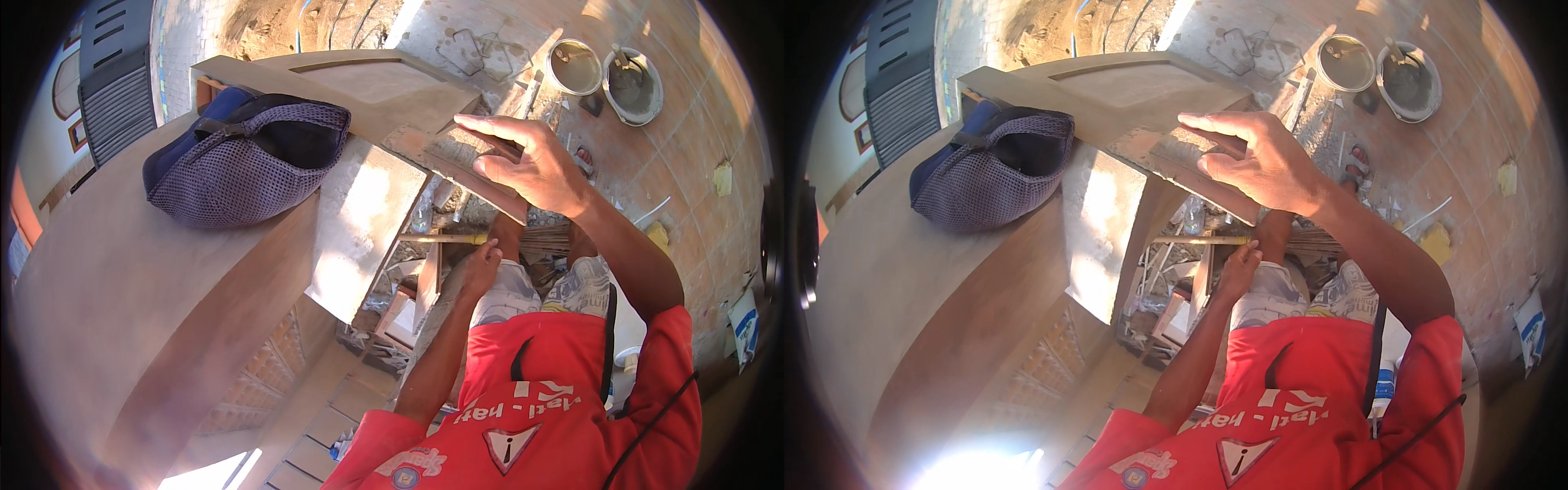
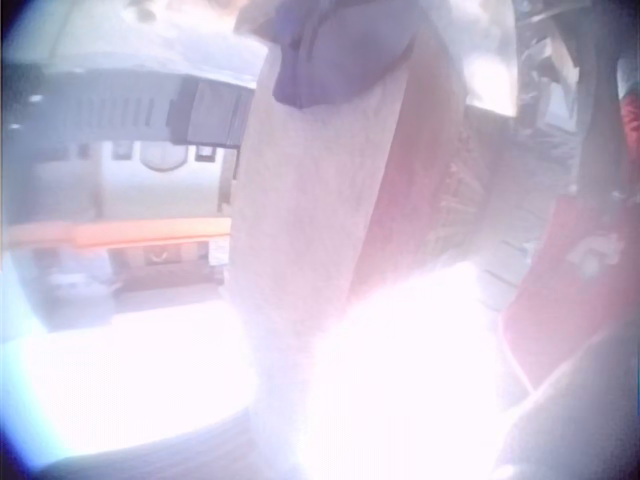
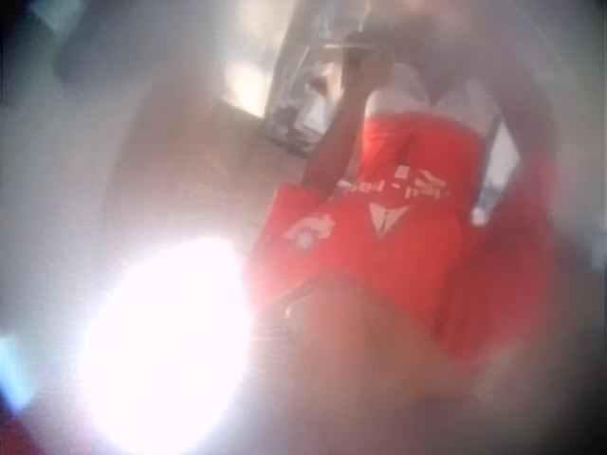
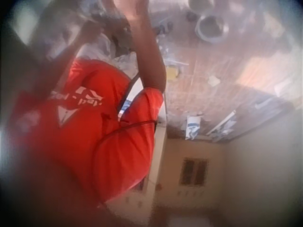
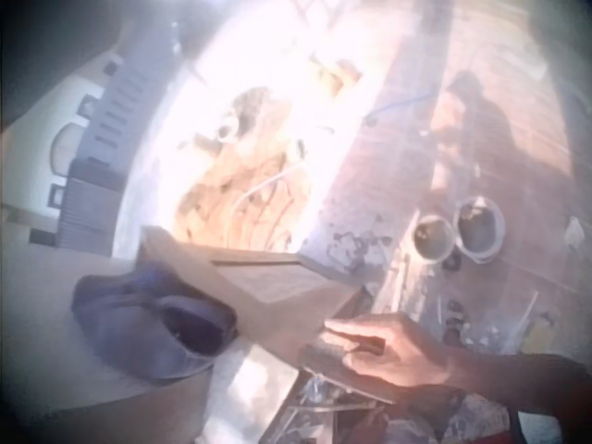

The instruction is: The person scoops plaster from a bucket with a trowel and applies it to the edge of a wooden board. The person repeatedly smooths the plaster along the board's edge and occasionally wipes the trowel.

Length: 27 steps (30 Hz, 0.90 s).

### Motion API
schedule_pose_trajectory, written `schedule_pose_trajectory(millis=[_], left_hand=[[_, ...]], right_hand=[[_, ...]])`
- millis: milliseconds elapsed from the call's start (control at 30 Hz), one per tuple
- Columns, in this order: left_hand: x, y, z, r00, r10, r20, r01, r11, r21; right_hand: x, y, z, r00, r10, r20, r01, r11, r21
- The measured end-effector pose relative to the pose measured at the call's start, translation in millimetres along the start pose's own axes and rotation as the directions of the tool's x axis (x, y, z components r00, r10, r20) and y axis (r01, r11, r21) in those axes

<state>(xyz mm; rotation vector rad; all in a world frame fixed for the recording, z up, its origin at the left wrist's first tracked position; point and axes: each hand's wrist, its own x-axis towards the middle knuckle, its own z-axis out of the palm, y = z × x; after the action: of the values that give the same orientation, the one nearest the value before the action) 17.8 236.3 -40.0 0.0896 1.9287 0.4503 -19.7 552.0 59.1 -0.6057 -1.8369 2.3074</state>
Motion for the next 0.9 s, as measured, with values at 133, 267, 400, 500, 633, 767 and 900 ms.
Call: schedule_pose_trajectory(millis=[133,267,400,500,633,767,900], left_hand=[[0.2,-2.7,-0.7,1.000,0.023,-0.012,-0.024,0.999,-0.039],[0.3,2.8,0.6,0.999,0.030,-0.012,-0.030,0.999,-0.032],[-0.6,4.8,1.4,1.000,0.016,-0.020,-0.015,1.000,0.020],[-4.1,9.3,1.7,0.999,-0.032,0.014,0.032,0.999,-0.009],[-1.5,-4.3,10.5,0.998,0.048,-0.031,-0.050,0.997,-0.056],[-0.6,-5.7,12.6,0.998,0.044,-0.051,-0.047,0.997,-0.055],[-3.0,2.4,9.3,0.999,0.015,-0.029,-0.018,0.994,-0.108]], right_hand=[[-16.9,7.5,-13.1,0.995,0.090,-0.039,-0.090,0.996,-0.001],[-8.6,-6.4,-11.5,0.997,0.064,-0.046,-0.060,0.995,0.084],[13.7,-15.2,1.7,0.999,-0.040,-0.030,0.042,0.996,0.079],[20.1,-19.0,5.6,0.999,-0.042,-0.012,0.043,0.996,0.074],[25.2,-24.6,11.8,1.000,0.002,0.002,-0.002,0.997,0.074],[20.9,-26.8,12.7,0.999,-0.025,0.020,0.024,1.000,0.016],[-9.4,-21.0,-6.0,0.999,0.023,0.033,-0.021,0.996,-0.082]])
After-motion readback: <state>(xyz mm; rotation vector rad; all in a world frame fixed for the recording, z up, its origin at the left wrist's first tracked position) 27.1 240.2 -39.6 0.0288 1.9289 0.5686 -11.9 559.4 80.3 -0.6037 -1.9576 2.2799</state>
